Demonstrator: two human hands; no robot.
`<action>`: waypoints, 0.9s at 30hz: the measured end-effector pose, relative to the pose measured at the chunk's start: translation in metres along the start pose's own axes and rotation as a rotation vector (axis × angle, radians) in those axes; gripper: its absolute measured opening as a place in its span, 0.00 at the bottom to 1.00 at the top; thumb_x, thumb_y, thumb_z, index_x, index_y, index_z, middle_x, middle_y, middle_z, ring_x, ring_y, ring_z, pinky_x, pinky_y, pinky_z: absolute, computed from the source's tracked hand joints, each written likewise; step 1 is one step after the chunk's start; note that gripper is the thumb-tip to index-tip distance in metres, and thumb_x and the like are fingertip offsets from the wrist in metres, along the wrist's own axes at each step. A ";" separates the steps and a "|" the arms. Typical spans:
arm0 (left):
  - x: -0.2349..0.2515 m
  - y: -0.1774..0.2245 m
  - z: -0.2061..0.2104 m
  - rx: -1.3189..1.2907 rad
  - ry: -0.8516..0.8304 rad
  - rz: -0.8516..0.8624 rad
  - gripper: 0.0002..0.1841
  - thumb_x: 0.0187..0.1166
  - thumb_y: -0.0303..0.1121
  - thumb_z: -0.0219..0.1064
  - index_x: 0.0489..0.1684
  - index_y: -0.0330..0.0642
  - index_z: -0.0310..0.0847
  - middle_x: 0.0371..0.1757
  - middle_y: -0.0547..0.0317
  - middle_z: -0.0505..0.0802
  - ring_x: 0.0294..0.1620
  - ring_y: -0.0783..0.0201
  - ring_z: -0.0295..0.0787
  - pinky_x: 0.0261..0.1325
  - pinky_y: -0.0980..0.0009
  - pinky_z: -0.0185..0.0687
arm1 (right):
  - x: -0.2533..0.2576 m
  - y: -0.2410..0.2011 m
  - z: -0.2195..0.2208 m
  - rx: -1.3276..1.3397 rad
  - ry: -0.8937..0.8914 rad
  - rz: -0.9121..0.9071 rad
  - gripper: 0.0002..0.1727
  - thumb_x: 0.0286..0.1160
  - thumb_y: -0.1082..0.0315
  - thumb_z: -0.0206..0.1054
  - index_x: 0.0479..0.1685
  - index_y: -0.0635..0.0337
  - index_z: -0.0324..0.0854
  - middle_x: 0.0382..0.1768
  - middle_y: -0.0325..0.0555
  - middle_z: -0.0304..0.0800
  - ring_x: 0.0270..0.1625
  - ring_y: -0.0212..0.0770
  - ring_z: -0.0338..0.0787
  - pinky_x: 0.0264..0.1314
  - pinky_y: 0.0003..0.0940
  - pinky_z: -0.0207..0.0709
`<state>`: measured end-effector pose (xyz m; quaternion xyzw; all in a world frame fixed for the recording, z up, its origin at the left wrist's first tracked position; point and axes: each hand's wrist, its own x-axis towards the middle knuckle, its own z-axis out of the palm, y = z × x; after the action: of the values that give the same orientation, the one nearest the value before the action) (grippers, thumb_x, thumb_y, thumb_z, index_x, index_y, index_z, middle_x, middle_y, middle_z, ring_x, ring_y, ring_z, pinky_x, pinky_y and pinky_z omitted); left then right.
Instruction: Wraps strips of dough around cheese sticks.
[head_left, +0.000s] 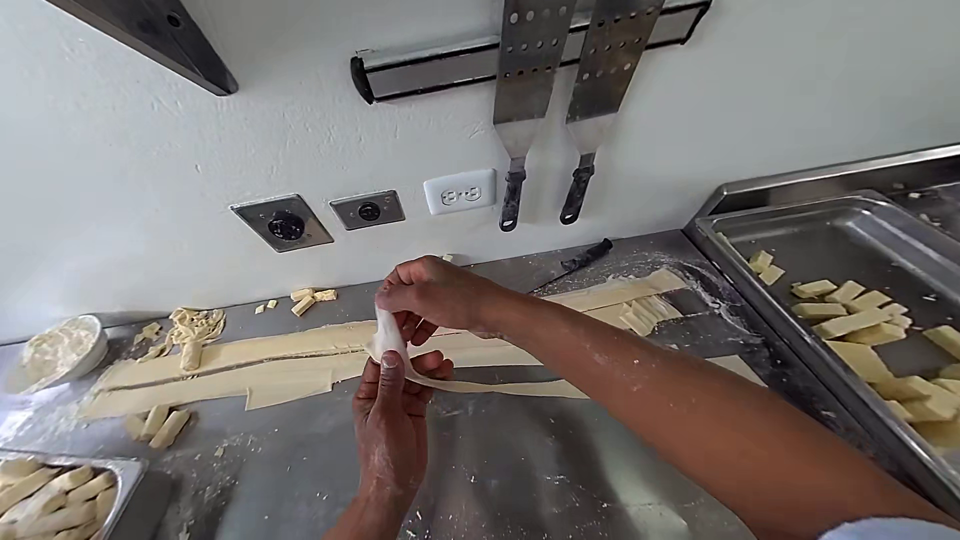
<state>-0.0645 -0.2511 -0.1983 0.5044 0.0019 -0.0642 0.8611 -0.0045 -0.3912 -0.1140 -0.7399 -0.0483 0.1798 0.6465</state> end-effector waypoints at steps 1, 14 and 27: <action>0.003 0.002 -0.003 -0.014 0.033 -0.041 0.19 0.96 0.36 0.33 0.52 0.41 0.72 0.32 0.54 0.97 0.33 0.59 0.98 0.45 0.65 0.95 | 0.005 0.007 0.001 0.072 0.001 -0.004 0.13 0.92 0.66 0.55 0.51 0.69 0.78 0.30 0.44 0.83 0.29 0.30 0.86 0.35 0.25 0.84; 0.013 -0.007 -0.054 0.125 0.195 0.155 0.09 0.80 0.20 0.58 0.33 0.41 0.82 0.29 0.59 0.94 0.29 0.67 0.93 0.40 0.70 0.92 | 0.029 0.056 0.046 0.265 0.153 -0.058 0.17 0.95 0.59 0.51 0.65 0.63 0.73 0.41 0.49 0.85 0.36 0.38 0.90 0.40 0.35 0.87; -0.028 -0.032 -0.180 1.275 0.130 -0.281 0.26 0.74 0.40 0.75 0.63 0.26 0.83 0.55 0.41 0.94 0.52 0.54 0.94 0.62 0.59 0.88 | 0.005 0.185 0.100 0.464 0.226 0.438 0.18 0.95 0.61 0.52 0.53 0.68 0.81 0.35 0.49 0.89 0.36 0.38 0.90 0.44 0.33 0.85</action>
<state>-0.0843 -0.1069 -0.3128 0.9137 0.0813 -0.1338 0.3750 -0.0625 -0.3249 -0.3051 -0.5809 0.2258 0.2376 0.7451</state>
